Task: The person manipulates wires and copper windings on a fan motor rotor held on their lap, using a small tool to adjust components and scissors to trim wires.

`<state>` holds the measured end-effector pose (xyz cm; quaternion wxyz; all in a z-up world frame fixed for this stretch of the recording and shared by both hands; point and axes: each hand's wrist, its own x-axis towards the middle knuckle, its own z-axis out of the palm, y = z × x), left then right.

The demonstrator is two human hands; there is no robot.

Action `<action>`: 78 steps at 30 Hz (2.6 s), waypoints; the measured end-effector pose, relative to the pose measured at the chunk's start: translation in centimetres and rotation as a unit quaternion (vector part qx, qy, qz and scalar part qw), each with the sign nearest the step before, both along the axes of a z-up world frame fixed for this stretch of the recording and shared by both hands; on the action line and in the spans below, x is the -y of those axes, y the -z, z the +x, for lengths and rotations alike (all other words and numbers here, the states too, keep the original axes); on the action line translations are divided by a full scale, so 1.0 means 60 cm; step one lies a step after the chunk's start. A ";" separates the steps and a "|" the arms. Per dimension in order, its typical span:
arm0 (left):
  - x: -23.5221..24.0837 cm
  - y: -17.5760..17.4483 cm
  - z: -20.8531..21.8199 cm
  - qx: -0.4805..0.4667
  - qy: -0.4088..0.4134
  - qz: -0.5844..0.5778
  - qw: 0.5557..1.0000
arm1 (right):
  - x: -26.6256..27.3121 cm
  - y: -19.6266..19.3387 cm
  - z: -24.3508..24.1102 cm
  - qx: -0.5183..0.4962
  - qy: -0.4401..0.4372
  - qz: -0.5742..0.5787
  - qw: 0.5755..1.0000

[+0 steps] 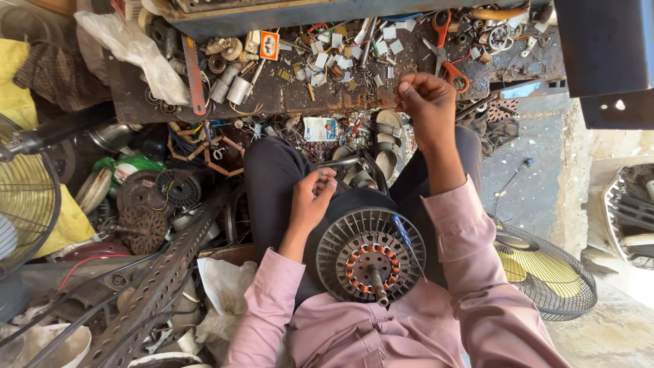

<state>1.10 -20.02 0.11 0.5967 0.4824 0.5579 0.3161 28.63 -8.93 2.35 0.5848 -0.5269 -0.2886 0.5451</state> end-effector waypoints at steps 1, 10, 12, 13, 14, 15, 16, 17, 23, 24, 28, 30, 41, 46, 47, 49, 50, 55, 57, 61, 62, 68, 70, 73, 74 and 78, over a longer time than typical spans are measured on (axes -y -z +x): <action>0.000 0.002 0.001 0.005 -0.001 -0.001 1.000 | 0.002 0.000 -0.004 0.042 -0.001 -0.003 0.999; -0.001 0.009 0.004 -0.004 0.002 -0.005 1.000 | -0.082 -0.012 -0.032 0.517 -0.043 0.182 0.835; -0.008 0.007 0.001 -0.003 0.002 0.000 1.000 | -0.076 -0.013 -0.058 0.556 -0.040 0.169 0.813; -0.008 0.005 0.001 -0.003 0.005 0.003 1.000 | -0.068 -0.014 -0.075 0.574 -0.041 0.159 0.802; -0.009 0.004 0.000 -0.003 0.009 0.005 1.000 | -0.064 -0.015 -0.090 0.585 -0.051 0.153 0.795; -0.007 0.002 0.000 0.000 0.010 -0.003 1.000 | -0.056 -0.015 -0.103 0.595 -0.061 0.143 0.789; -0.007 0.001 0.000 0.003 0.010 -0.011 1.000 | -0.050 -0.015 -0.113 0.605 -0.072 0.133 0.782; -0.008 0.000 0.001 0.008 0.013 -0.016 1.000 | -0.048 -0.016 -0.118 0.602 -0.069 0.122 0.786; -0.010 -0.008 0.000 0.006 0.016 -0.010 1.000 | -0.062 -0.013 -0.123 0.572 -0.080 0.084 0.812; -0.013 -0.009 0.000 0.005 0.018 -0.005 1.000 | -0.069 -0.009 -0.120 0.573 -0.088 0.081 0.811; -0.012 -0.012 -0.004 0.010 0.017 -0.005 1.000 | -0.059 0.004 -0.106 0.448 -0.107 0.038 0.887; -0.009 -0.011 -0.004 0.016 0.013 -0.015 1.000 | -0.057 0.006 -0.090 0.312 -0.104 0.014 0.944; -0.028 0.020 0.026 0.204 -0.002 -0.110 0.973 | 0.105 -0.059 -0.089 0.284 -0.215 0.111 0.928; -0.027 0.027 0.050 0.206 0.033 -0.073 0.975 | 0.137 -0.068 -0.103 0.314 -0.260 0.103 0.907; -0.026 0.030 0.051 0.212 0.032 -0.057 0.975 | 0.138 -0.066 -0.102 0.326 -0.255 0.110 0.904; -0.024 0.030 0.048 0.255 0.019 -0.088 0.963 | 0.134 -0.065 -0.105 0.347 -0.247 0.128 0.896; -0.026 0.030 0.046 0.275 0.012 -0.101 0.956 | 0.129 -0.065 -0.108 0.335 -0.239 0.112 0.904; -0.023 0.038 0.049 0.263 -0.020 -0.097 0.960 | 0.128 -0.070 -0.116 0.361 -0.245 0.099 0.894; -0.021 0.043 0.046 0.239 -0.033 -0.084 0.967 | 0.127 -0.078 -0.095 0.319 -0.259 0.099 0.906; -0.024 0.055 0.032 0.187 -0.056 -0.044 0.980 | 0.075 -0.092 -0.001 0.527 -0.160 0.121 0.826; -0.023 0.059 0.029 0.183 -0.066 -0.037 0.980 | 0.038 -0.098 0.036 0.621 -0.137 0.093 0.766; -0.033 0.066 0.023 0.208 -0.103 -0.066 0.971 | -0.086 -0.152 0.145 0.727 -0.336 0.132 0.584; -0.038 0.065 0.024 0.213 -0.095 -0.079 0.969 | -0.080 -0.129 0.146 0.702 -0.324 0.095 0.627; -0.036 0.062 0.026 0.187 -0.083 -0.080 0.976 | -0.077 -0.099 0.160 0.664 -0.305 0.085 0.678; -0.033 0.061 0.024 0.171 -0.077 -0.078 0.979 | -0.074 -0.092 0.162 0.650 -0.297 0.088 0.694; -0.030 0.049 0.011 0.146 -0.034 -0.039 0.988 | -0.048 -0.093 0.174 0.616 -0.260 0.060 0.741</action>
